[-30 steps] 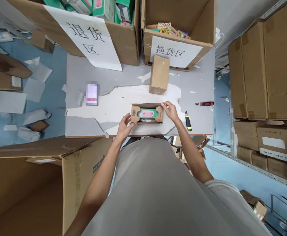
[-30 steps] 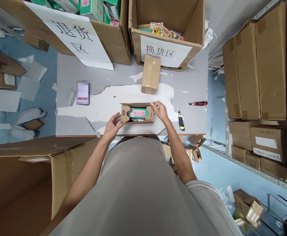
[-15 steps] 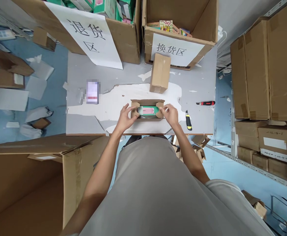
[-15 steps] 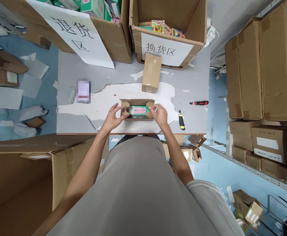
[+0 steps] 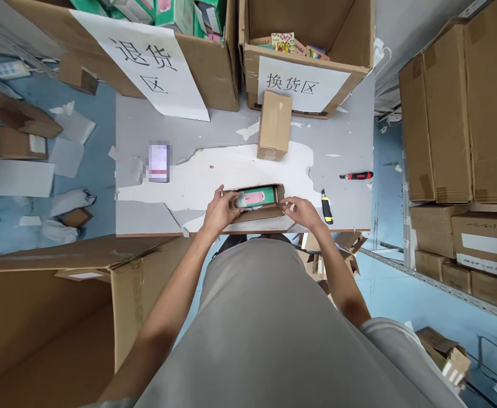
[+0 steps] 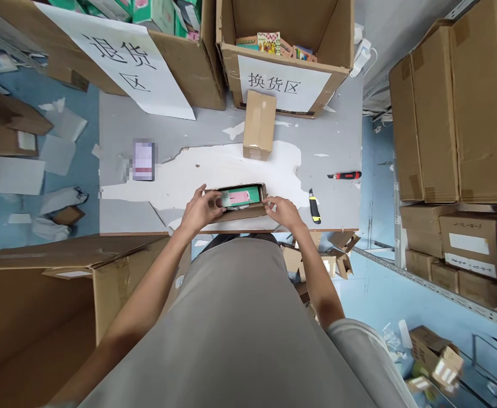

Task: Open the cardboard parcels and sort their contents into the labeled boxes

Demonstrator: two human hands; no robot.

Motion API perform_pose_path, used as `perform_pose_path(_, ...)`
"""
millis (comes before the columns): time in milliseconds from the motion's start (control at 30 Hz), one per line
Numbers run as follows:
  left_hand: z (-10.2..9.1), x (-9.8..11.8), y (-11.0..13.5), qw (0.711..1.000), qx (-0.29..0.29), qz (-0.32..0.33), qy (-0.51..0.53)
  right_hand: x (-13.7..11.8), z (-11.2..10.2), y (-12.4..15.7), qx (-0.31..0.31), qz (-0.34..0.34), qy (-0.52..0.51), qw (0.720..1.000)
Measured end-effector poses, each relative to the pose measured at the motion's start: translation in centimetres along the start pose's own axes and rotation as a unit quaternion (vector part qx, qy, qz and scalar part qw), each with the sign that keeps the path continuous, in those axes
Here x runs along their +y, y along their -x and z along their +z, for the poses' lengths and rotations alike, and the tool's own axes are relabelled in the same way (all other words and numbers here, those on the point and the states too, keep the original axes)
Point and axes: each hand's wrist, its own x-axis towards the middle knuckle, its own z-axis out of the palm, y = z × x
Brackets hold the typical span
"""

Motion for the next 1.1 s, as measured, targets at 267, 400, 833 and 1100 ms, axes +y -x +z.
perform_pose_path(267,-0.2,-2.0,1.7,0.974,0.051,0.004,0.222,1.4,3.0,-0.3,0.089,-0.024,-0.128,0.987)
perform_pose_path(400,0.1,-6.9,1.5,0.927,0.060,-0.067,0.363,3.5,4.2,-0.6,0.124,-0.031,-0.226,0.966)
perform_pose_path(833,6.9,-5.6,-0.7,0.900,0.033,-0.238,0.365,5.9,12.3,-7.2,0.071,0.042,-0.409,0.909)
perform_pose_path(1100,6.0,-5.2,3.7,0.897,0.010,-0.264,0.355,5.8,11.2,-2.4,0.083,0.109,-0.290,0.947)
